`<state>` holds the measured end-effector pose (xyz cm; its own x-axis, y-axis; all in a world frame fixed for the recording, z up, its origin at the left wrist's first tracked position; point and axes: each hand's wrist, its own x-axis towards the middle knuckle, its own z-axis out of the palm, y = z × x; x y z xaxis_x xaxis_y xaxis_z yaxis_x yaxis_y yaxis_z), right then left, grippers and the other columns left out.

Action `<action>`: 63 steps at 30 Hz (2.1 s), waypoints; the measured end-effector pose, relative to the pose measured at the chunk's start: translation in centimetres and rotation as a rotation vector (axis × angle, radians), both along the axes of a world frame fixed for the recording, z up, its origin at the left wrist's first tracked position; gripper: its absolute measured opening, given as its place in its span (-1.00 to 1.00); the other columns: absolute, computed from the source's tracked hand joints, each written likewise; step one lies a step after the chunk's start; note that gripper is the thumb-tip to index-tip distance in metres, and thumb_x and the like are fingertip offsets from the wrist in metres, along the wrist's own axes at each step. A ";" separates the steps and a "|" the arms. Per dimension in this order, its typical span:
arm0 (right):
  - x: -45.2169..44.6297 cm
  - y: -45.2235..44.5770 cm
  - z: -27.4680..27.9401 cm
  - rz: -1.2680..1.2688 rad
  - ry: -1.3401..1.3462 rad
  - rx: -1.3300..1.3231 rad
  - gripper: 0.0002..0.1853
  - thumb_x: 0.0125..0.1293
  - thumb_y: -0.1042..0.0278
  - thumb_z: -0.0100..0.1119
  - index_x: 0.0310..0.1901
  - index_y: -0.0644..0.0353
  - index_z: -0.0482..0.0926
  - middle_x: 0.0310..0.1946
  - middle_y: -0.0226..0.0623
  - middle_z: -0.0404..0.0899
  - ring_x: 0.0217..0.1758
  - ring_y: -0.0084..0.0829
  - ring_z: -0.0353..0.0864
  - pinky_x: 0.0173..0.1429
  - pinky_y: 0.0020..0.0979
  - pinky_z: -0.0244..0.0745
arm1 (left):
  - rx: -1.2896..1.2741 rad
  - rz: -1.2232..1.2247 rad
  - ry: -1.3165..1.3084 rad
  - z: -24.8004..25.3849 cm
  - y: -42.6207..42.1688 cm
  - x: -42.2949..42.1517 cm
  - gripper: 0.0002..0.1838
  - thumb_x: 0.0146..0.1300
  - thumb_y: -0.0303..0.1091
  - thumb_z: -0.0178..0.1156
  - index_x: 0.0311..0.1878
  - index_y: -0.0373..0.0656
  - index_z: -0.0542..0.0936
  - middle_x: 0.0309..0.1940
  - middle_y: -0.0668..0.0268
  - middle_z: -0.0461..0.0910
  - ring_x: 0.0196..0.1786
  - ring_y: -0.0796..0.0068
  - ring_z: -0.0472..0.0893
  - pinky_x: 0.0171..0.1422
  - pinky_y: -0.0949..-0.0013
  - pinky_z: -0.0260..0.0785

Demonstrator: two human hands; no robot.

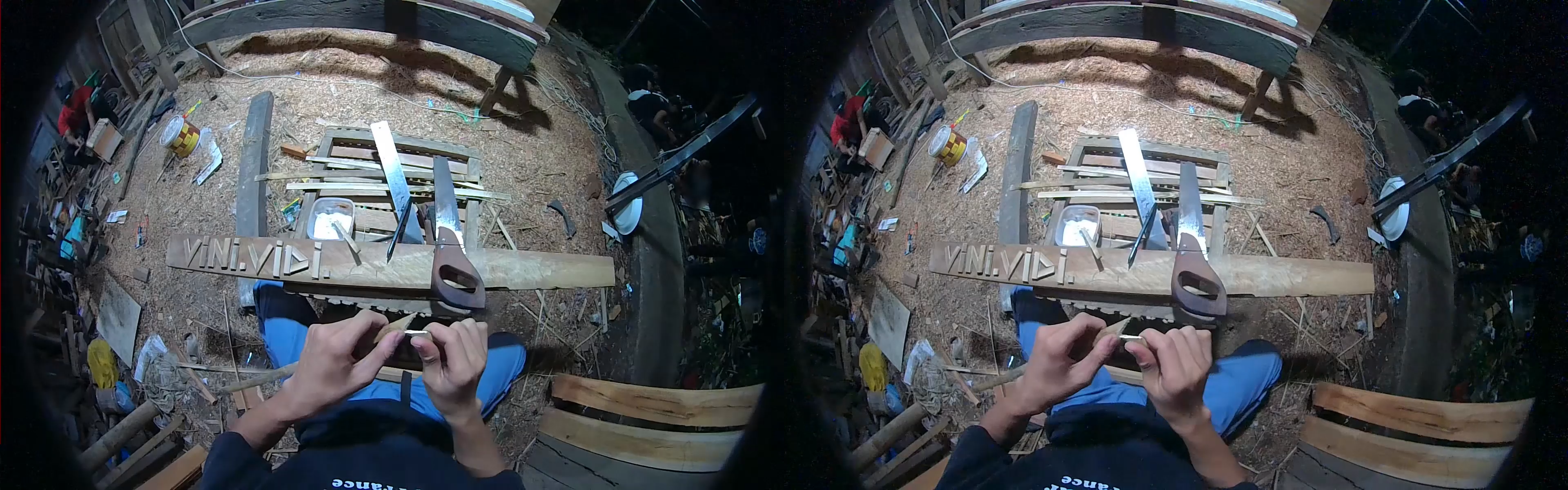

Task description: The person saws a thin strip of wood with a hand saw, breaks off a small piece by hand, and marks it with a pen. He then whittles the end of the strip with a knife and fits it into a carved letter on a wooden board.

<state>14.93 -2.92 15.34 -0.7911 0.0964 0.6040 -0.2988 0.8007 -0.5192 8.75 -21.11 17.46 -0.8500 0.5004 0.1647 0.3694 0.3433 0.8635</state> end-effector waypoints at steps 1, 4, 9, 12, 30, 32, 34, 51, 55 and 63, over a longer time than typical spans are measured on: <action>0.1 -0.2 -0.3 -0.017 -0.010 -0.023 -0.72 0.40 0.10 0.37 -0.21 0.17 0.62 -0.46 -0.32 0.48 -0.38 -0.21 0.42 -0.19 -0.19 0.27 | 0.000 -0.002 0.001 0.0 0.0 -0.1 -0.83 0.40 -0.40 0.41 -0.11 -0.31 0.67 -0.54 0.25 0.64 -0.54 0.68 0.54 -0.46 0.45 0.32; -0.2 0.3 0.3 -0.014 -0.036 0.028 -0.72 0.37 0.10 0.39 -0.13 0.14 0.66 -0.42 -0.35 0.49 -0.33 -0.24 0.45 -0.15 -0.19 0.29 | -0.031 0.002 0.050 0.1 -0.1 -0.4 -0.77 0.42 -0.23 0.39 -0.12 -0.21 0.67 -0.53 0.13 0.66 -0.52 0.19 0.70 -0.44 0.25 0.48; -0.9 1.6 0.5 0.056 -0.053 0.200 -0.67 0.28 0.11 0.43 -0.07 0.15 0.70 -0.37 -0.36 0.54 -0.28 -0.26 0.50 -0.10 -0.20 0.31 | -0.149 -0.030 0.195 0.2 -0.4 -0.6 -0.78 0.42 -0.21 0.38 -0.09 -0.17 0.70 -0.39 0.19 0.71 -0.46 0.17 0.71 -0.44 0.21 0.49; -1.5 1.9 0.4 0.097 -0.060 0.258 -0.69 0.24 0.14 0.44 -0.09 0.14 0.71 -0.36 -0.37 0.56 -0.27 -0.26 0.51 -0.10 -0.20 0.32 | -0.203 -0.053 0.333 0.9 -0.6 -1.2 -0.77 0.30 -0.30 0.49 -0.07 -0.17 0.74 -0.40 0.22 0.69 -0.50 0.25 0.67 -0.45 0.27 0.46; -0.8 1.9 -1.0 0.492 -0.348 -0.282 -0.80 0.46 0.23 0.30 -0.25 0.18 0.70 -0.51 -0.34 0.52 -0.42 -0.27 0.41 -0.11 -0.25 0.22 | -0.203 -0.141 0.453 -0.2 -2.6 -1.5 -0.82 0.28 -0.20 0.47 -0.17 -0.04 0.73 -0.48 0.36 0.61 -0.54 0.29 0.64 -0.50 0.25 0.40; -0.8 1.1 -1.2 0.391 -0.290 -0.232 -0.79 0.47 0.22 0.29 -0.26 0.16 0.70 -0.51 -0.37 0.54 -0.43 -0.29 0.41 -0.07 -0.25 0.19 | -0.209 -0.107 0.426 -0.2 -2.3 -1.2 -0.81 0.29 -0.20 0.47 -0.16 -0.05 0.73 -0.47 0.35 0.63 -0.53 0.26 0.66 -0.50 0.25 0.41; -1.1 0.6 -1.6 0.259 -0.174 -0.156 -0.80 0.47 0.21 0.30 -0.27 0.14 0.70 -0.50 -0.39 0.57 -0.45 -0.31 0.42 -0.03 -0.23 0.14 | -0.195 -0.027 0.376 -0.6 -2.0 -0.9 -0.82 0.24 -0.31 0.52 -0.20 -0.14 0.75 -0.44 0.28 0.71 -0.50 0.26 0.71 -0.46 0.31 0.46; -0.8 1.4 -0.7 0.311 -0.428 -0.315 -0.77 0.53 0.23 0.23 0.01 0.22 0.61 -0.22 -0.19 0.61 -0.17 -0.15 0.49 0.10 -0.24 0.31 | -0.047 -0.062 0.155 -1.1 -0.4 -1.2 -0.84 0.39 -0.28 0.38 -0.13 -0.15 0.69 -0.41 0.18 0.63 -0.44 0.05 0.66 -0.40 0.15 0.44; -0.4 1.5 0.2 0.310 -0.558 -0.404 -0.77 0.50 0.27 0.31 0.02 0.23 0.62 -0.20 -0.24 0.60 -0.20 -0.27 0.44 -0.03 -0.30 0.39 | -0.041 -0.087 0.112 -0.7 -0.8 -1.3 -0.82 0.42 -0.25 0.35 -0.13 -0.17 0.67 -0.42 0.15 0.63 -0.41 0.02 0.67 -0.37 0.14 0.45; -0.8 2.7 -0.5 0.496 -0.571 -0.379 -0.78 0.46 0.22 0.37 -0.06 0.19 0.74 -0.30 -0.30 0.68 -0.26 -0.34 0.51 -0.10 -0.32 0.39 | -0.131 -0.257 -0.096 0.1 -1.8 -1.1 -0.77 0.49 -0.17 0.27 -0.07 -0.13 0.70 -0.41 0.14 0.71 -0.36 0.06 0.72 -0.30 0.14 0.49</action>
<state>14.11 -0.19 14.85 -0.9691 -0.2273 0.0953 -0.1798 0.3876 -0.9041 7.69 -22.89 17.58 -0.7010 0.7131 0.0099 0.3779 0.3596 0.8532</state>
